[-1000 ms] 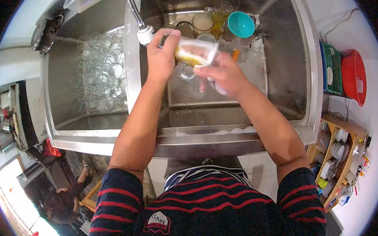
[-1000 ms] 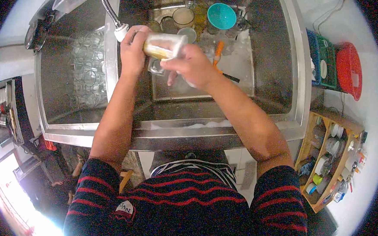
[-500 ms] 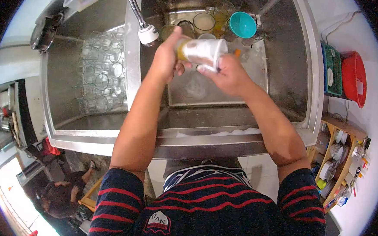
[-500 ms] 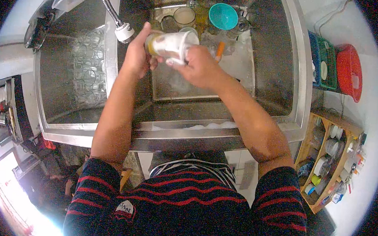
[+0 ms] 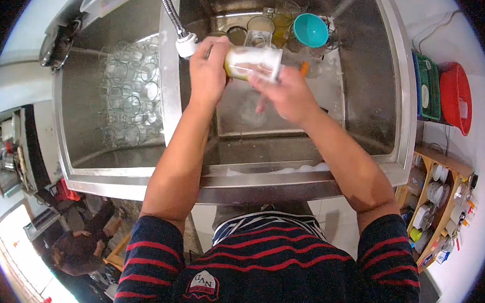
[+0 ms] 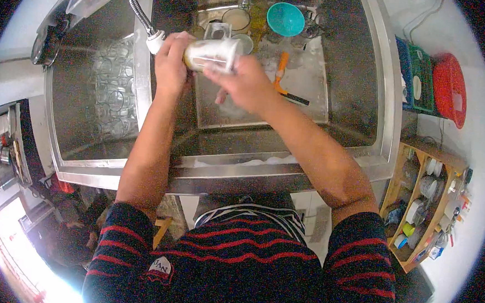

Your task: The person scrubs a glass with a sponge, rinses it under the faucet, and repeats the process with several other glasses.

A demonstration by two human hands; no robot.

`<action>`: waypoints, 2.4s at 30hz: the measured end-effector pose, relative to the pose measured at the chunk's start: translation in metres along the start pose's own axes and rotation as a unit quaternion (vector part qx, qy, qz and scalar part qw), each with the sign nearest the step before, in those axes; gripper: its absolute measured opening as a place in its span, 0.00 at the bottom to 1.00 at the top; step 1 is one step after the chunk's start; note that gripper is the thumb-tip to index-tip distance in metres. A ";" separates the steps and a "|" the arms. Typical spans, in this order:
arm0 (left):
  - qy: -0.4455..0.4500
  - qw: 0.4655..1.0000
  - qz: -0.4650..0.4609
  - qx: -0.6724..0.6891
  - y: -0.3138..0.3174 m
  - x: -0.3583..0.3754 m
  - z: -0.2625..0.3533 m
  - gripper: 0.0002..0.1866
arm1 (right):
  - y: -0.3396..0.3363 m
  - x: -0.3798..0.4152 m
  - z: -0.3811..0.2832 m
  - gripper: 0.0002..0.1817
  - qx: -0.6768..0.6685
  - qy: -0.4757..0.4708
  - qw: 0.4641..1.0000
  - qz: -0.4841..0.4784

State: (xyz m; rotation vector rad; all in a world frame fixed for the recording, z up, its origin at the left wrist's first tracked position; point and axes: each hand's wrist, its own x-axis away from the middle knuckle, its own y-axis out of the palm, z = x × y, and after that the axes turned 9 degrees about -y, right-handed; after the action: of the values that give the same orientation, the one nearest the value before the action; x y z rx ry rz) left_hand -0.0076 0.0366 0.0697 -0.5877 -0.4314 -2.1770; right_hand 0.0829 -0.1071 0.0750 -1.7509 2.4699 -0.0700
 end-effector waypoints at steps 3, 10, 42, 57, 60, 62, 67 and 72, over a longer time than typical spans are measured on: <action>0.357 0.933 0.029 -0.044 -0.002 -0.013 -0.011 0.16 | -0.010 -0.002 0.001 0.20 -0.302 0.073 0.950 0.031; 0.125 0.992 0.000 0.032 0.002 0.003 -0.002 0.20 | -0.003 -0.003 -0.008 0.14 -0.066 -0.043 0.996 0.037; 0.039 0.994 -0.095 0.021 -0.004 0.012 0.015 0.14 | -0.010 0.000 0.010 0.15 -0.073 -0.019 0.997 0.007; -0.089 0.993 -0.071 -0.018 -0.006 0.010 0.011 0.17 | -0.004 0.000 0.011 0.18 0.028 -0.011 1.000 -0.004; 0.036 0.999 -0.004 -0.011 0.001 0.004 0.003 0.16 | -0.001 -0.005 -0.004 0.19 -0.177 0.065 0.978 0.084; 0.269 0.958 0.015 -0.101 -0.003 -0.001 -0.003 0.14 | -0.008 -0.005 -0.003 0.19 -0.279 0.104 0.951 0.086; -0.003 0.998 -0.048 0.031 -0.003 0.002 0.009 0.12 | -0.020 -0.001 0.007 0.19 0.000 0.015 1.000 -0.006; -0.047 0.998 -0.007 0.027 -0.004 0.007 0.009 0.14 | 0.000 -0.010 0.025 0.20 0.196 -0.254 0.946 0.043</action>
State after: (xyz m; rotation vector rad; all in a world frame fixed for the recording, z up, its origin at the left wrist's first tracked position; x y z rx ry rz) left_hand -0.0122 0.0395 0.0808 -0.6602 -0.5455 -2.1504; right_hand 0.0892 -0.0971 0.0512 -1.2963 1.9873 -0.0822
